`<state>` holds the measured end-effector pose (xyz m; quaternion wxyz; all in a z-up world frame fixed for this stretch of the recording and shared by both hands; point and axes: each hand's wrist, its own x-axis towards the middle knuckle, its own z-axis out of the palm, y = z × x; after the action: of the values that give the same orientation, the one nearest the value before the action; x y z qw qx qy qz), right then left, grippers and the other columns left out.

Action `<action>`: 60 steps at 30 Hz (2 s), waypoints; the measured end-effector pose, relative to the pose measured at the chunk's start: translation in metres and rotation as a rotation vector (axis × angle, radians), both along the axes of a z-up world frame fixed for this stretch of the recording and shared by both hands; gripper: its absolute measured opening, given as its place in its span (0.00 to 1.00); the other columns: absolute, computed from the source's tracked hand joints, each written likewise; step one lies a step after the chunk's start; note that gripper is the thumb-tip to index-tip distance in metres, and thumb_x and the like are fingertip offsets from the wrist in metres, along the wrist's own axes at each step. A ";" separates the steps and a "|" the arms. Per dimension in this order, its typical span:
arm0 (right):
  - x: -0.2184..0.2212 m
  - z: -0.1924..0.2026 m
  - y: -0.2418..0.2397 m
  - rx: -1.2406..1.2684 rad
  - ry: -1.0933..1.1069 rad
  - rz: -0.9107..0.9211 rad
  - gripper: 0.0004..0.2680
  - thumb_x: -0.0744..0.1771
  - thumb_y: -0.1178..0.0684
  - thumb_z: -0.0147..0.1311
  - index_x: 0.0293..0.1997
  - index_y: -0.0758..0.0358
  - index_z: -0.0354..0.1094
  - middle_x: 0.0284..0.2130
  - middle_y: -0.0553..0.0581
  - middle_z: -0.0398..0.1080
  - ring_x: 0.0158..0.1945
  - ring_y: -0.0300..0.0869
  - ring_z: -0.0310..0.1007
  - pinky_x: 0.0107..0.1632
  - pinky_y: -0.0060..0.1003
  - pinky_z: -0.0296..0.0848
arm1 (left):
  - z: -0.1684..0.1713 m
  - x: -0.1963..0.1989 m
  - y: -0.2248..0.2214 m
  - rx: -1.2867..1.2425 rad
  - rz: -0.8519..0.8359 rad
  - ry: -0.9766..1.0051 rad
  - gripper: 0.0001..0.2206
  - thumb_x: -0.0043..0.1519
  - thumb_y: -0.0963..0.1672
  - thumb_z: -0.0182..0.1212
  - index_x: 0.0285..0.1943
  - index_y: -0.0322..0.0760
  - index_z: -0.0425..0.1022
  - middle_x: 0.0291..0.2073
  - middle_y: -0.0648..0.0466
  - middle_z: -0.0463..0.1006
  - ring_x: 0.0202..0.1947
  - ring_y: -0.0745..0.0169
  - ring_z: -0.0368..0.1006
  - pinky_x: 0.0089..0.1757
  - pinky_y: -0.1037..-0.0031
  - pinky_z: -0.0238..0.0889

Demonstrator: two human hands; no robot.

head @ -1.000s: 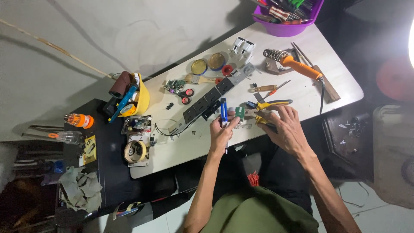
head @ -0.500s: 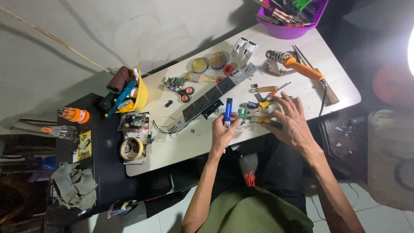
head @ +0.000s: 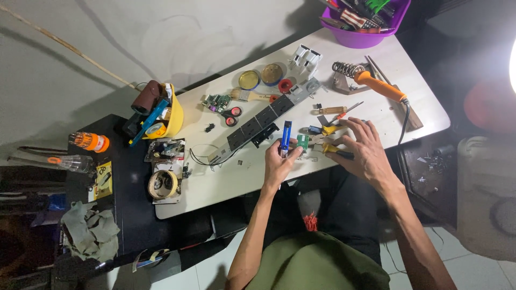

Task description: Inspecting and soldering components on a circuit board using a magnifying glass and soldering iron.

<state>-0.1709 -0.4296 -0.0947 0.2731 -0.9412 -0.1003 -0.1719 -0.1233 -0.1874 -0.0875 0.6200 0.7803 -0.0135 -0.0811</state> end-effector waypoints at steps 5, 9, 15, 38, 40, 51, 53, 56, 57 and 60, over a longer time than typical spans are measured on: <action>0.001 0.000 0.001 0.009 -0.007 -0.018 0.11 0.61 0.42 0.67 0.40 0.50 0.73 0.62 0.57 0.64 0.72 0.54 0.58 0.70 0.68 0.54 | 0.002 -0.001 -0.001 0.019 0.012 -0.009 0.11 0.55 0.44 0.72 0.44 0.37 0.81 0.34 0.48 0.83 0.35 0.62 0.80 0.40 0.71 0.73; 0.000 0.004 0.002 0.020 0.001 -0.021 0.12 0.61 0.41 0.66 0.41 0.50 0.73 0.62 0.57 0.64 0.72 0.54 0.58 0.70 0.68 0.54 | 0.004 -0.001 -0.002 0.010 0.012 -0.018 0.11 0.55 0.44 0.73 0.44 0.35 0.81 0.37 0.45 0.83 0.37 0.58 0.81 0.41 0.69 0.73; 0.000 0.005 0.003 0.048 0.000 -0.013 0.12 0.61 0.43 0.67 0.40 0.52 0.73 0.61 0.58 0.64 0.71 0.56 0.59 0.70 0.68 0.53 | 0.009 -0.005 -0.003 0.035 0.039 -0.001 0.11 0.57 0.46 0.71 0.43 0.37 0.81 0.34 0.47 0.84 0.37 0.57 0.81 0.39 0.67 0.73; 0.001 0.001 -0.001 0.067 0.042 0.014 0.15 0.59 0.42 0.68 0.46 0.49 0.72 0.62 0.58 0.63 0.73 0.55 0.55 0.71 0.67 0.50 | 0.025 0.042 0.004 0.499 -0.463 -0.427 0.12 0.58 0.45 0.68 0.47 0.33 0.81 0.46 0.45 0.79 0.43 0.39 0.80 0.37 0.62 0.77; 0.000 0.001 -0.001 0.070 0.045 0.011 0.14 0.60 0.42 0.68 0.45 0.49 0.72 0.63 0.58 0.63 0.74 0.56 0.55 0.71 0.67 0.49 | 0.022 0.043 0.005 0.508 -0.477 -0.420 0.13 0.59 0.45 0.68 0.47 0.33 0.80 0.46 0.44 0.79 0.43 0.38 0.80 0.38 0.61 0.77; 0.000 0.003 -0.001 0.068 0.072 0.000 0.15 0.59 0.42 0.68 0.46 0.51 0.72 0.64 0.59 0.62 0.74 0.56 0.53 0.72 0.67 0.48 | 0.099 0.036 0.008 0.498 -0.655 -0.395 0.32 0.48 0.53 0.76 0.56 0.29 0.76 0.51 0.39 0.78 0.50 0.34 0.78 0.47 0.52 0.74; -0.001 0.004 -0.001 0.057 0.072 0.003 0.15 0.59 0.41 0.68 0.46 0.48 0.72 0.64 0.56 0.61 0.75 0.55 0.53 0.72 0.67 0.48 | 0.096 0.039 0.009 0.455 -0.687 -0.346 0.33 0.50 0.54 0.74 0.57 0.26 0.75 0.53 0.37 0.77 0.52 0.31 0.76 0.48 0.49 0.73; -0.002 0.008 0.000 0.071 0.072 0.004 0.15 0.60 0.41 0.68 0.45 0.50 0.72 0.64 0.57 0.61 0.74 0.55 0.54 0.72 0.67 0.48 | 0.086 0.046 0.014 0.454 -0.770 -0.343 0.28 0.54 0.50 0.70 0.60 0.30 0.74 0.55 0.39 0.76 0.53 0.35 0.77 0.51 0.50 0.72; -0.002 0.009 0.000 0.073 0.071 0.003 0.15 0.60 0.41 0.68 0.45 0.50 0.72 0.64 0.57 0.61 0.74 0.55 0.54 0.72 0.67 0.48 | 0.072 0.051 0.018 0.456 -0.771 -0.343 0.28 0.54 0.50 0.70 0.60 0.30 0.74 0.55 0.39 0.76 0.53 0.35 0.77 0.51 0.50 0.72; -0.001 0.008 0.001 0.088 0.069 0.007 0.14 0.60 0.42 0.68 0.45 0.51 0.73 0.64 0.59 0.62 0.74 0.56 0.53 0.72 0.67 0.47 | 0.058 0.056 0.026 0.532 -0.795 -0.370 0.31 0.50 0.48 0.71 0.64 0.36 0.72 0.59 0.47 0.74 0.55 0.38 0.76 0.50 0.54 0.72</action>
<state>-0.1714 -0.4291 -0.0872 0.3182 -0.9333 -0.0864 -0.1424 -0.0673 -0.1619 -0.0293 0.3085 0.8470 -0.3975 -0.1717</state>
